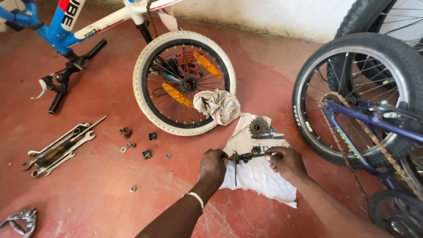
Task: Cleaning grease and dirt from bicycle gears and wheel components using a cloth.
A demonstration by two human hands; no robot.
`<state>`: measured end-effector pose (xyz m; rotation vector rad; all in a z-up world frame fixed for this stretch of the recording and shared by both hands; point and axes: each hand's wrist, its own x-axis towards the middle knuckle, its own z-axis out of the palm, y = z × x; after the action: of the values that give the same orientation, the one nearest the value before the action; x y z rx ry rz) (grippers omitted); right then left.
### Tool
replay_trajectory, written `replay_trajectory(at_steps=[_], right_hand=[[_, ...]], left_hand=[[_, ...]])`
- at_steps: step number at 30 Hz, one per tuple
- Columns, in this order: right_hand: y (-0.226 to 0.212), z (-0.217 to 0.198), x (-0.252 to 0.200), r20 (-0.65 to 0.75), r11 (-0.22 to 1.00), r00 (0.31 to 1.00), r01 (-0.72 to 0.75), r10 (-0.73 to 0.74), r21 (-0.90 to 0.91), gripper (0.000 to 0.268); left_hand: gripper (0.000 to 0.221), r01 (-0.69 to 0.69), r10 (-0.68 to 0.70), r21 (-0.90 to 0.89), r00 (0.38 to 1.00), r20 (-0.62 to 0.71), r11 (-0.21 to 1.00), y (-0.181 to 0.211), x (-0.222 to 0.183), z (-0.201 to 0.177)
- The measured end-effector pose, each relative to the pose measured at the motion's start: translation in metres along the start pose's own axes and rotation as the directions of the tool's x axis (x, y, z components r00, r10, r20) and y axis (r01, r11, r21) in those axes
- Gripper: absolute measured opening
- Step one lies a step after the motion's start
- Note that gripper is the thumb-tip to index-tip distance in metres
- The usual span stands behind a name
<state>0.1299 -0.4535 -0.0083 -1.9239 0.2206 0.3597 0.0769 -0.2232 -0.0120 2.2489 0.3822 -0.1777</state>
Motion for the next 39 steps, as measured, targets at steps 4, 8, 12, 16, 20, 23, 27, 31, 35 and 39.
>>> replay_trajectory(at_steps=[4, 8, 12, 16, 20, 23, 27, 31, 35, 39], right_hand=[[0.000, 0.002, 0.001, -0.001, 0.999, 1.000, -0.016, 0.016, -0.035, 0.024], [0.006, 0.001, 0.000, 0.010, 0.999, 1.000, -0.027, 0.027, 0.041, 0.023], [-0.001, 0.002, -0.003, 0.030, 0.999, 0.999, -0.033, 0.033, 0.008, 0.025], [-0.004, 0.006, 0.000, 0.038, 0.999, 0.999, -0.029, 0.031, -0.041, 0.024], [-0.004, 0.010, 0.002, 0.009, 0.992, 0.999, -0.032, 0.034, -0.124, 0.020], [-0.003, 0.011, 0.008, 0.008, 0.913, 1.000, -0.020, 0.025, -0.408, 0.020], [-0.026, 0.018, -0.011, -0.049, 0.710, 0.998, 0.001, -0.051, -0.704, 0.020], [-0.069, 0.054, -0.044, -0.148, 0.659, 0.942, 0.093, -0.300, -0.747, 0.024], [-0.089, 0.091, -0.053, -0.028, 0.689, 0.914, 0.285, -0.405, -0.666, 0.030], [-0.102, 0.131, -0.053, 0.084, 0.726, 0.944, 0.300, -0.318, -0.619, 0.027]], left_hand=[[0.011, 0.002, -0.001, -0.012, 1.000, 0.030, 1.000, -0.001, 0.004, -0.001], [0.011, -0.040, 0.043, -0.069, 0.998, 0.042, 0.997, -0.003, -0.002, -0.004], [0.011, -0.034, 0.035, -0.075, 0.999, 0.012, 0.997, -0.001, -0.009, -0.011], [0.012, -0.018, 0.020, -0.097, 1.000, 0.019, 0.995, -0.002, -0.005, -0.013], [0.011, 0.041, -0.040, -0.125, 0.999, 0.014, 0.991, -0.001, -0.008, -0.014], [0.010, 0.033, -0.030, -0.116, 0.999, 0.027, 0.993, -0.002, -0.007, -0.015], [0.011, 0.008, -0.005, -0.088, 1.000, 0.025, 0.996, -0.006, -0.013, -0.028], [0.011, -0.112, 0.093, -0.079, 0.973, -0.210, 0.991, -0.025, -0.020, -0.052], [0.012, -0.068, 0.039, -0.052, 0.901, -0.433, 0.996, -0.065, -0.023, -0.082], [0.011, 0.120, -0.141, -0.075, 0.868, -0.476, 0.990, -0.090, -0.039, -0.120]])
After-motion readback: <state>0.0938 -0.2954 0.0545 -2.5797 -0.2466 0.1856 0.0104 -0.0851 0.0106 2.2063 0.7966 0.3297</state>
